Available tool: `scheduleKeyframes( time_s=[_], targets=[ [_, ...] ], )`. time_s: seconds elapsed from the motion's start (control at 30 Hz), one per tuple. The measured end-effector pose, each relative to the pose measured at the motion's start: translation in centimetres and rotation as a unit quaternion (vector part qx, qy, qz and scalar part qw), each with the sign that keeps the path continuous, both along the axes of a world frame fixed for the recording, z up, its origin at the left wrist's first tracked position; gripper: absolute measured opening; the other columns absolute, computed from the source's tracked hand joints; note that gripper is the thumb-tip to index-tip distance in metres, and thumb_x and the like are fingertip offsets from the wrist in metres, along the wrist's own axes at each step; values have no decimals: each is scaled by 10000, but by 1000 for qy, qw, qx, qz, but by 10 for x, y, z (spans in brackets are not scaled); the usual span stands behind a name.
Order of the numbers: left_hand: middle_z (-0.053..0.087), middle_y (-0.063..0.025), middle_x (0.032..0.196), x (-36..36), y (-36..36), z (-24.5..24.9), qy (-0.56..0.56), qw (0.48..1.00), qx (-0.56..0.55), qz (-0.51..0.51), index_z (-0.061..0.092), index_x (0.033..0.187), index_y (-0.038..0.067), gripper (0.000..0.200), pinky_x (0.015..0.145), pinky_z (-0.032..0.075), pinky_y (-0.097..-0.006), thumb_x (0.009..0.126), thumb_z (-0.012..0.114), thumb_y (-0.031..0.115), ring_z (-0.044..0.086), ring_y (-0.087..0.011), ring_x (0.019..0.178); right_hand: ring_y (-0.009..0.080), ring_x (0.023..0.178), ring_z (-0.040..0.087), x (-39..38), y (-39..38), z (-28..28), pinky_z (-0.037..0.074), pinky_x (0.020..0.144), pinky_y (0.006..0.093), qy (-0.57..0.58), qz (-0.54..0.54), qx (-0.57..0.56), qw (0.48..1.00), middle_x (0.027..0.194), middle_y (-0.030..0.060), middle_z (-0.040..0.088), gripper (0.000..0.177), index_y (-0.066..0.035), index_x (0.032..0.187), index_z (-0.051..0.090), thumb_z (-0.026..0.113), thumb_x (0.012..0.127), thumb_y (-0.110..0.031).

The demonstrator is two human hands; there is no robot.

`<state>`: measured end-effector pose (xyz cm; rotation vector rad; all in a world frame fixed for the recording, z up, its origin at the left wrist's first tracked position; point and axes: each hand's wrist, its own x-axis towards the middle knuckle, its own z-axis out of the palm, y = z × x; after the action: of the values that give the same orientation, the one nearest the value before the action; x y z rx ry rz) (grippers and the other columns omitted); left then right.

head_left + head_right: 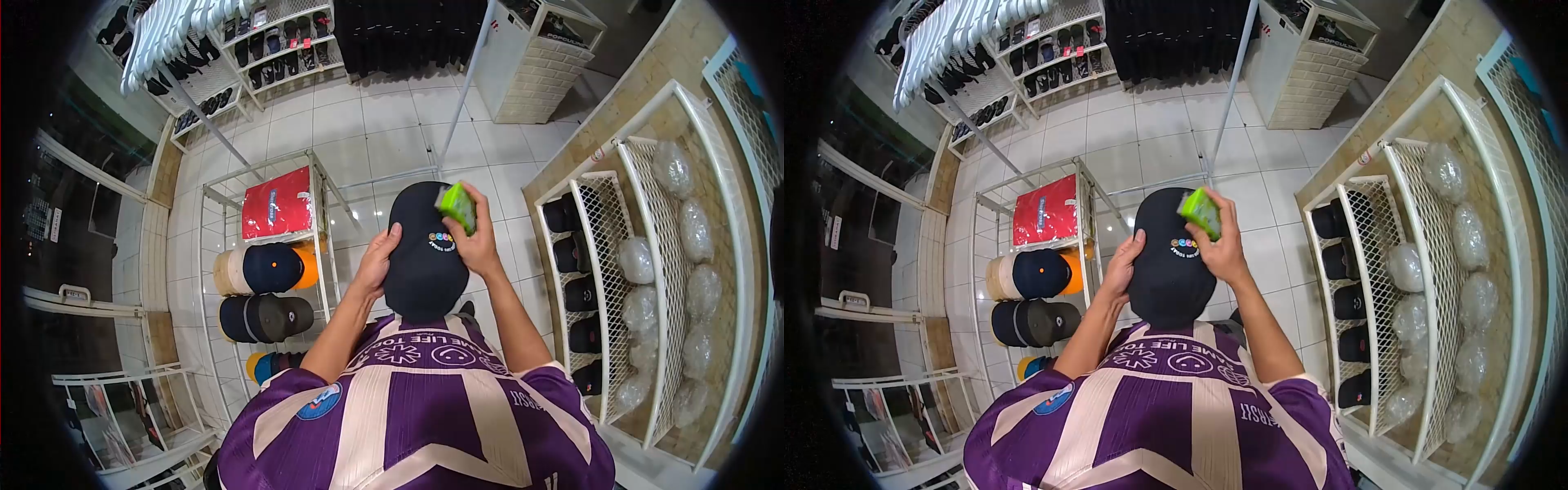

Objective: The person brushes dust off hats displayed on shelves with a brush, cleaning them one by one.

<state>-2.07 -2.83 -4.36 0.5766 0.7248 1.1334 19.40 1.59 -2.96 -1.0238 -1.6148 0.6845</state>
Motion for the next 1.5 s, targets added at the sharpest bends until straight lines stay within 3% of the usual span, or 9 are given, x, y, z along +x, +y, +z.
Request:
scheduleKeyframes(
  time_s=[0.23, 0.5, 0.63, 0.77, 0.83, 1.03, 1.2, 1.33, 1.5],
  targets=[
    [687, -94, 1220, -6, -9, 1, -36, 999, 32, 13, 577, 1321, 5, 425, 862, 587, -280, 1088, 478, 347, 700, -150, 1016, 223, 1257, 509, 12, 1, 1, 401, 1089, 351, 163, -40, -16, 986, 1342, 142, 505, 602, 0, 1462, 404, 678, 926, -15],
    [690, -108, 1217, -14, -2, 10, -68, 997, 33, 31, 575, 1327, 9, 437, 870, 593, -299, 1084, 477, 359, 707, -175, 1030, 239, 1241, 521, 14, -8, 22, 406, 1083, 365, 137, -61, -5, 989, 1338, 151, 516, 624, -1, 1446, 432, 731, 901, -56],
    [691, -114, 1218, -5, -3, 0, -74, 997, 12, 8, 573, 1331, 5, 443, 879, 592, -308, 1083, 479, 360, 711, -180, 1023, 294, 1251, 529, -1, -9, 26, 401, 1084, 384, 16, 48, 5, 999, 1307, 150, 551, 592, -28, 1404, 509, 763, 871, -73],
    [684, -119, 1234, -10, -2, 6, -97, 995, 30, 1, 565, 1340, 5, 449, 906, 582, -315, 1086, 472, 363, 703, -185, 1053, 234, 1187, 568, 18, 24, -18, 433, 1038, 343, 17, -134, 10, 991, 1236, 128, 584, 604, -26, 1437, 488, 745, 892, -65],
    [666, -118, 1273, -9, -3, 20, -94, 992, 60, 60, 543, 1369, 7, 461, 931, 573, -321, 1089, 466, 365, 687, -182, 1094, 163, 1087, 609, 30, 15, -10, 469, 980, 296, 217, -74, -110, 967, 1172, 88, 627, 608, -9, 1449, 475, 744, 907, -67],
    [638, -90, 1326, 0, 0, 1, -25, 999, 34, 24, 500, 1419, 8, 504, 936, 554, -311, 1094, 448, 390, 667, -157, 1110, 122, 1046, 616, 31, 10, 7, 474, 935, 254, 368, 197, -258, 871, 1212, 72, 643, 533, 35, 1401, 518, 690, 932, -150],
    [740, -51, 1025, -20, 6, 3, 122, 986, 99, -47, 717, 1110, -19, 265, 850, 549, -274, 858, 786, 22, 672, -108, 933, 166, 1110, 615, 36, 28, 37, 448, 1010, 297, 182, 243, -253, 918, 1214, 89, 659, 584, 36, 1360, 565, 765, 850, -166],
    [736, -43, 990, -39, 21, 34, 275, 927, 153, -203, 686, 1155, -41, 362, 793, 567, -275, 822, 819, 10, 675, -110, 861, 189, 1141, 614, 22, 25, 69, 439, 1036, 321, 13, 272, -213, 938, 1207, 99, 678, 604, 7, 1319, 623, 834, 793, -204],
    [728, -24, 888, -34, 11, 52, 300, 923, 165, -178, 728, 1050, -23, 288, 711, 525, -261, 838, 842, 135, 627, -69, 783, 254, 1129, 621, -2, 4, 99, 463, 995, 353, -187, 215, -135, 949, 1198, 137, 653, 620, -39, 1347, 629, 832, 770, -143]
  ],
)
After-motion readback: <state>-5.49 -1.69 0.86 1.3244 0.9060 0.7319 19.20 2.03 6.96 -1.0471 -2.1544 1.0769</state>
